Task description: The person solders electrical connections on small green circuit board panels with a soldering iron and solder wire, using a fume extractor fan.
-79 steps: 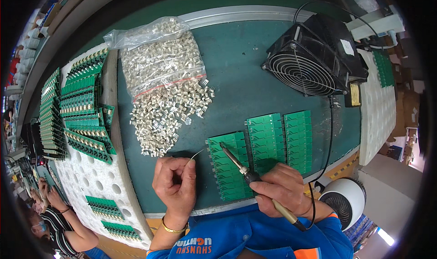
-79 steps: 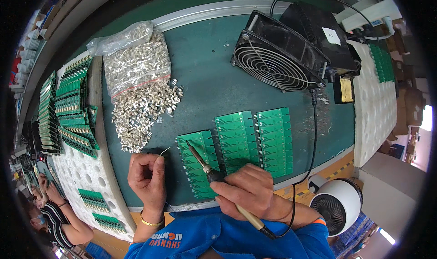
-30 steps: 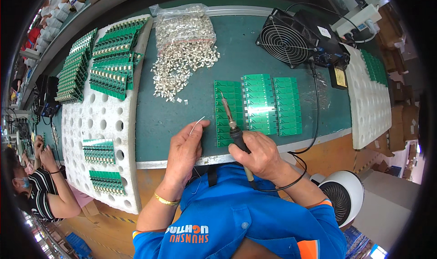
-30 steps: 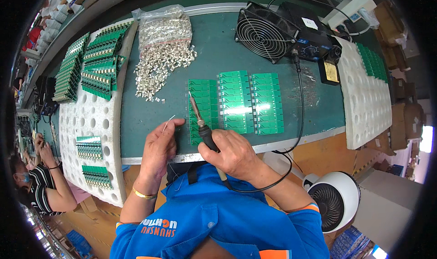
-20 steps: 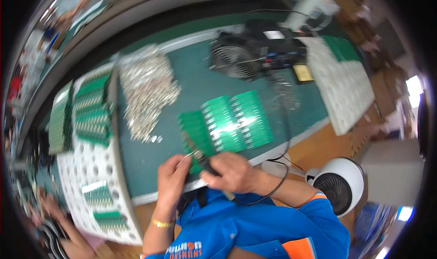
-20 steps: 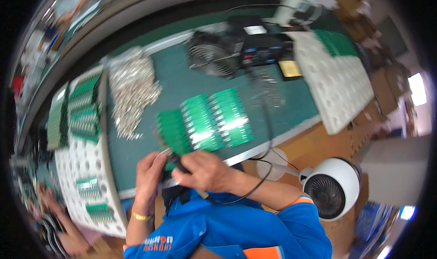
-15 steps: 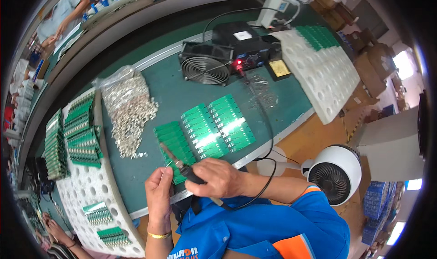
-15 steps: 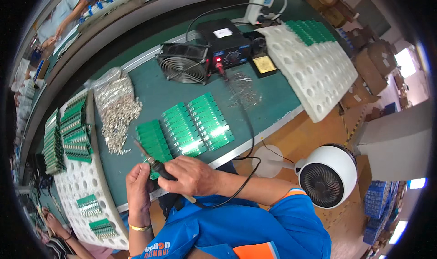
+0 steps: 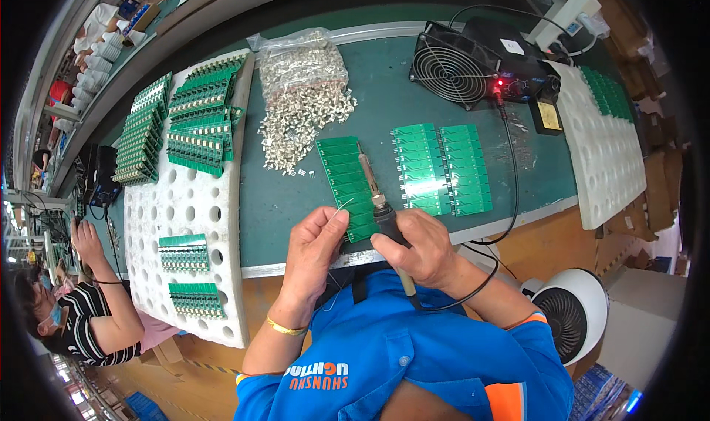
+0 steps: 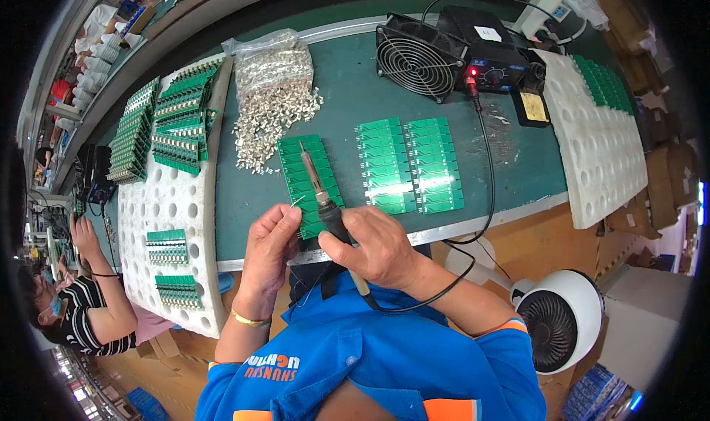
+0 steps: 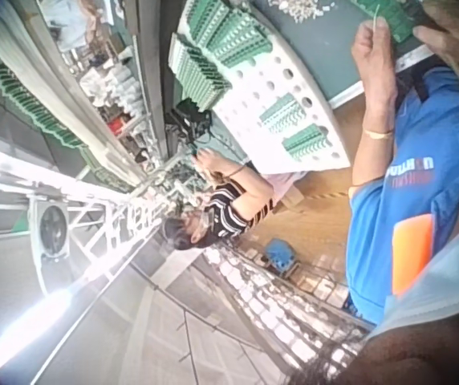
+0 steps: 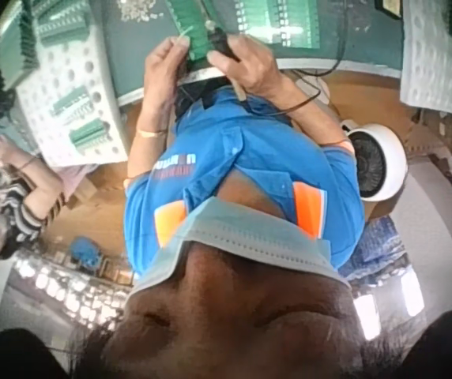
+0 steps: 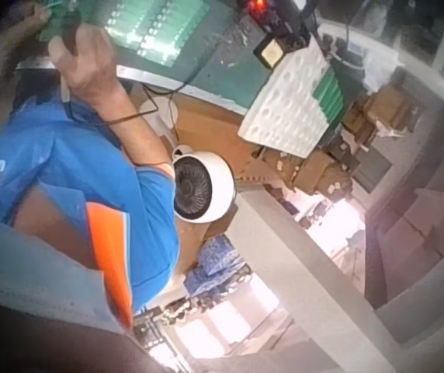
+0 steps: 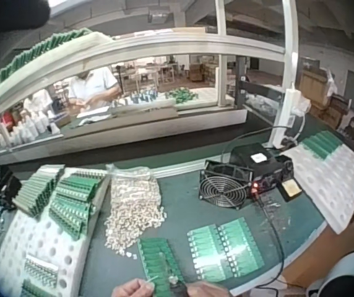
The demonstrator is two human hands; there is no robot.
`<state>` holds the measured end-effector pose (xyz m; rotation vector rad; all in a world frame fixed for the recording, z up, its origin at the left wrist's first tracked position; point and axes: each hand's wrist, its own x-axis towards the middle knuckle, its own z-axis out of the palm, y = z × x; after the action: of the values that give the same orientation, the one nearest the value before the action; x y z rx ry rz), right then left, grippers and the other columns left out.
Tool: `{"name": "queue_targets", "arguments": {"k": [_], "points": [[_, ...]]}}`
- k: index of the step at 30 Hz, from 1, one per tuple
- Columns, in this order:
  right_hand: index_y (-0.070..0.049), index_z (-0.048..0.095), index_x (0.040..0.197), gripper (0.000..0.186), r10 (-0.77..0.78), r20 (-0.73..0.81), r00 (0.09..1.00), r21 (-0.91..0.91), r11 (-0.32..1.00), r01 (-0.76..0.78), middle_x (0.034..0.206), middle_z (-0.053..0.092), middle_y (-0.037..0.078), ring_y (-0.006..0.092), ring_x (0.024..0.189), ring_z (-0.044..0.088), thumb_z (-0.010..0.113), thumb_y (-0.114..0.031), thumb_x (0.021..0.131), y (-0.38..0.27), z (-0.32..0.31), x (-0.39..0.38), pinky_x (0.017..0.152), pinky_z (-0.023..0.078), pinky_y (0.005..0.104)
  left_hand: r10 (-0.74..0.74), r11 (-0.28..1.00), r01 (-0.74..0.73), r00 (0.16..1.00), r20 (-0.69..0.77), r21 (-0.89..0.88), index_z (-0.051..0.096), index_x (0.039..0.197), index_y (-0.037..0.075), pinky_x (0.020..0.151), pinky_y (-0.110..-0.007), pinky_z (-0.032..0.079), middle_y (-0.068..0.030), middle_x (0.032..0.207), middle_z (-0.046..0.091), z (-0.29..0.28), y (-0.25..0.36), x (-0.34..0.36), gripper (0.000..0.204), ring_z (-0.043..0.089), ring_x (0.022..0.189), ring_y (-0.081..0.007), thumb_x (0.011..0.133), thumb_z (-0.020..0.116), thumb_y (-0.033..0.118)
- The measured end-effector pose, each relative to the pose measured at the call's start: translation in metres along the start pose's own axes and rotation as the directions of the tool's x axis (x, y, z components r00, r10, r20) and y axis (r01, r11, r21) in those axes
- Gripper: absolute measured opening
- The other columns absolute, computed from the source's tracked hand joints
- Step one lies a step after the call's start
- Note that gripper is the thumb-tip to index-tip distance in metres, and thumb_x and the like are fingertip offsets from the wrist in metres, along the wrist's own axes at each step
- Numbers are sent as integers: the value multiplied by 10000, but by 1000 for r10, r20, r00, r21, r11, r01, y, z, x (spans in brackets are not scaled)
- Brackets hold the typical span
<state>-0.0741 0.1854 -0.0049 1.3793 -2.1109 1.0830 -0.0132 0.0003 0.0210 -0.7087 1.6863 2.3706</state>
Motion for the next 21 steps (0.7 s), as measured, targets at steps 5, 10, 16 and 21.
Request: {"name": "queue_targets", "arguments": {"k": [5,10,16,21], "points": [[-125,570,1120,368,10,10,1000,0,1000,-10,941,562,129,269,748,620,672,-70,771,-1,2,-3,596,515,358,47,999,-47,999,-8,12,594,844,92,494,-207,227,104,666,450,0,0,-4,229,322,572,5,1006,607,252],[-125,573,1132,379,16,3,1000,17,1000,-16,919,544,128,273,753,620,671,-70,770,-1,5,-2,609,517,358,92,994,-91,996,-14,53,569,834,134,475,-194,213,85,662,457,2,-1,-5,217,326,541,0,992,621,274],[-117,575,1131,365,23,-54,998,-6,1000,-23,893,527,138,289,759,618,662,-82,779,2,1,-4,631,528,378,94,995,-95,995,13,33,595,856,93,527,-196,256,95,686,471,4,1,-5,192,352,605,2,994,624,224],[-112,581,1129,353,-10,-98,995,-12,1000,9,865,507,134,299,751,608,652,-87,784,0,-10,-1,633,527,398,76,997,-76,995,61,-9,613,877,97,508,-193,240,106,688,473,6,-1,-3,165,338,584,11,993,623,214]]}}
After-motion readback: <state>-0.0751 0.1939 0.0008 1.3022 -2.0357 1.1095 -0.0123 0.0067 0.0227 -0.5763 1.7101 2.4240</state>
